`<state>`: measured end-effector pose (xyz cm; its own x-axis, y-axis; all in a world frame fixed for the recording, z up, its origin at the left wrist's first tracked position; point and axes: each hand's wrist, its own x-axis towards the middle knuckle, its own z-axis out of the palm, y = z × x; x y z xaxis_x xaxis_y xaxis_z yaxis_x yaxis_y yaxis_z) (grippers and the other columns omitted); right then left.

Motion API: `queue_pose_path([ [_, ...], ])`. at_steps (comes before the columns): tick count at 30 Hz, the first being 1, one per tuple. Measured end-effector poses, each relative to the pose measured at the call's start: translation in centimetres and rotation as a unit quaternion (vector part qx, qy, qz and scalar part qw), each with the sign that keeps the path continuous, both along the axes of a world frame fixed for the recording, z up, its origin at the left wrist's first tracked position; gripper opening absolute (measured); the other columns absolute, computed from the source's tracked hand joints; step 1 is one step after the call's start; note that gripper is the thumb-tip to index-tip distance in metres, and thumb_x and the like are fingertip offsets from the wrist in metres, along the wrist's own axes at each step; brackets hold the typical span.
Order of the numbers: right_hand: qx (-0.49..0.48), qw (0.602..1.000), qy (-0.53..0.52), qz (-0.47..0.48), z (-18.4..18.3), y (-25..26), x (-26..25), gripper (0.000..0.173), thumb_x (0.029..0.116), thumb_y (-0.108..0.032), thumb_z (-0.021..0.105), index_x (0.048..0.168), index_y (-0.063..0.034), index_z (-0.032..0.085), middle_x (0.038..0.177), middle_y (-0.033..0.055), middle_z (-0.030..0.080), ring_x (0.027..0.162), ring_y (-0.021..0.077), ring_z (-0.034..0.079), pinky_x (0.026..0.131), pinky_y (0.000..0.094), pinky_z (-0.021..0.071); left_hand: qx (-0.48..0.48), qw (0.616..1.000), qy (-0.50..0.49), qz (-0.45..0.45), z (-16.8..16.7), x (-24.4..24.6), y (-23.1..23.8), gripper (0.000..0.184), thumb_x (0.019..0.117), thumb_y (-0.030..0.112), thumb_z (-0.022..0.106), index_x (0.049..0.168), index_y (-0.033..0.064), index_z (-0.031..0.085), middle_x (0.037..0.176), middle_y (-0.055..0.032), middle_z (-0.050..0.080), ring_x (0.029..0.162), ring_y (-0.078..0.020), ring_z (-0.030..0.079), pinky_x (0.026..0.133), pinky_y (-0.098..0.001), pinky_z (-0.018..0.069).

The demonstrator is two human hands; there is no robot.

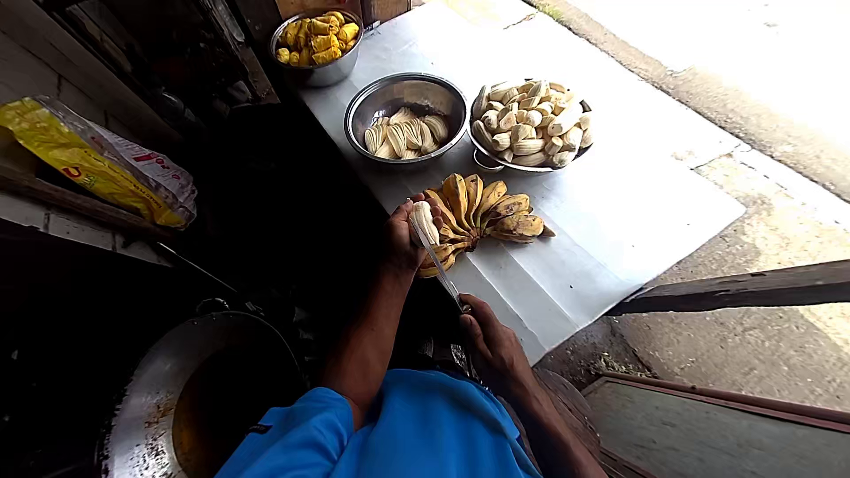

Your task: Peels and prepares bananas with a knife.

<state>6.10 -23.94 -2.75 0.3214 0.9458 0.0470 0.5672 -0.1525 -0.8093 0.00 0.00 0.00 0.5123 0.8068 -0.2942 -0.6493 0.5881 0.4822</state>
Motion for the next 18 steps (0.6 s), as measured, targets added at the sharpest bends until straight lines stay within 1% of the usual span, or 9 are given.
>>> queue_pose_path([
  [2,-0.010,1.000,-0.012,-0.003,0.3,1.7,0.7,0.050,0.1100,-0.046,0.033,0.142,-0.0150,0.055,0.081,0.0020,0.067,0.064,0.0160,0.063,0.059,0.0406,0.0552,-0.008,1.000,0.013,-0.003,0.4,0.5,-0.9,0.037,0.1114,0.029,0.024,0.115,0.0077,0.055,0.095,-0.0096,0.068,0.080,-0.0187,0.070,0.066,-0.0299,0.0591],
  [4,-0.013,1.000,-0.017,-0.010,0.8,3.6,1.5,0.048,0.1098,-0.047,0.033,0.140,-0.0163,0.056,0.075,0.0025,0.063,0.063,0.0169,0.061,0.060,0.0417,0.0531,-0.006,1.000,0.015,-0.021,0.4,0.8,-2.1,0.040,0.1115,0.030,0.023,0.116,0.0081,0.056,0.098,-0.0102,0.069,0.081,-0.0195,0.071,0.066,-0.0306,0.0593],
  [6,-0.013,0.999,-0.022,-0.023,1.1,5.2,2.3,0.048,0.1098,-0.047,0.033,0.143,-0.0195,0.053,0.073,0.0032,0.060,0.063,0.0191,0.060,0.062,0.0449,0.0523,0.012,0.999,-0.002,-0.042,0.4,1.1,-3.2,0.035,0.1082,0.025,0.025,0.116,0.0088,0.054,0.101,-0.0106,0.068,0.082,-0.0204,0.069,0.067,-0.0324,0.0585],
  [8,-0.010,0.999,-0.029,-0.033,1.0,5.2,2.2,0.047,0.1099,-0.047,0.033,0.145,-0.0213,0.052,0.074,0.0033,0.061,0.063,0.0196,0.061,0.062,0.0455,0.0530,0.017,0.999,-0.015,-0.043,0.5,1.1,-3.6,0.031,0.1059,0.021,0.028,0.115,0.0087,0.055,0.100,-0.0106,0.067,0.081,-0.0206,0.068,0.067,-0.0334,0.0583],
  [10,-0.011,0.999,-0.031,-0.035,0.6,4.0,1.7,0.047,0.1099,-0.046,0.033,0.143,-0.0194,0.054,0.078,0.0034,0.065,0.065,0.0188,0.063,0.061,0.0443,0.0539,0.015,0.999,-0.025,-0.039,0.9,0.7,-3.5,0.030,0.1063,0.022,0.029,0.113,0.0093,0.056,0.098,-0.0097,0.067,0.081,-0.0203,0.069,0.068,-0.0338,0.0594],
  [12,-0.014,0.999,-0.037,-0.033,0.3,3.1,1.3,0.048,0.1100,-0.044,0.034,0.141,-0.0158,0.056,0.083,0.0035,0.068,0.067,0.0177,0.065,0.061,0.0423,0.0549,0.017,0.999,-0.011,-0.032,1.3,0.3,-3.4,0.030,0.1074,0.024,0.032,0.114,0.0115,0.058,0.097,-0.0074,0.068,0.081,-0.0189,0.070,0.072,-0.0345,0.0606],
  [13,-0.015,0.999,-0.038,-0.033,0.2,3.1,1.4,0.047,0.1101,-0.043,0.033,0.140,-0.0152,0.056,0.083,0.0037,0.068,0.068,0.0175,0.065,0.062,0.0418,0.0546,0.021,0.999,0.004,-0.031,1.4,0.3,-3.6,0.030,0.1074,0.026,0.033,0.114,0.0135,0.059,0.098,-0.0057,0.068,0.082,-0.0178,0.070,0.076,-0.0349,0.0608],
  [15,-0.016,0.999,-0.037,-0.035,-0.1,4.2,2.0,0.048,0.1101,-0.045,0.032,0.140,-0.0158,0.055,0.078,0.0045,0.064,0.065,0.0192,0.063,0.062,0.0439,0.0533,0.013,1.000,-0.006,-0.021,1.0,0.6,-3.8,0.029,0.1079,0.023,0.032,0.113,0.0096,0.057,0.097,-0.0090,0.067,0.084,-0.0224,0.069,0.082,-0.0418,0.0598],
  [18,-0.012,0.998,-0.035,-0.043,0.0,6.4,3.3,0.047,0.1101,-0.044,0.033,0.143,-0.0174,0.053,0.074,0.0057,0.062,0.063,0.0225,0.061,0.063,0.0484,0.0529,0.020,0.999,0.023,-0.037,1.3,1.1,-4.8,0.030,0.1084,0.024,0.030,0.119,0.0108,0.055,0.102,-0.0073,0.066,0.087,-0.0195,0.069,0.084,-0.0386,0.0590],
])
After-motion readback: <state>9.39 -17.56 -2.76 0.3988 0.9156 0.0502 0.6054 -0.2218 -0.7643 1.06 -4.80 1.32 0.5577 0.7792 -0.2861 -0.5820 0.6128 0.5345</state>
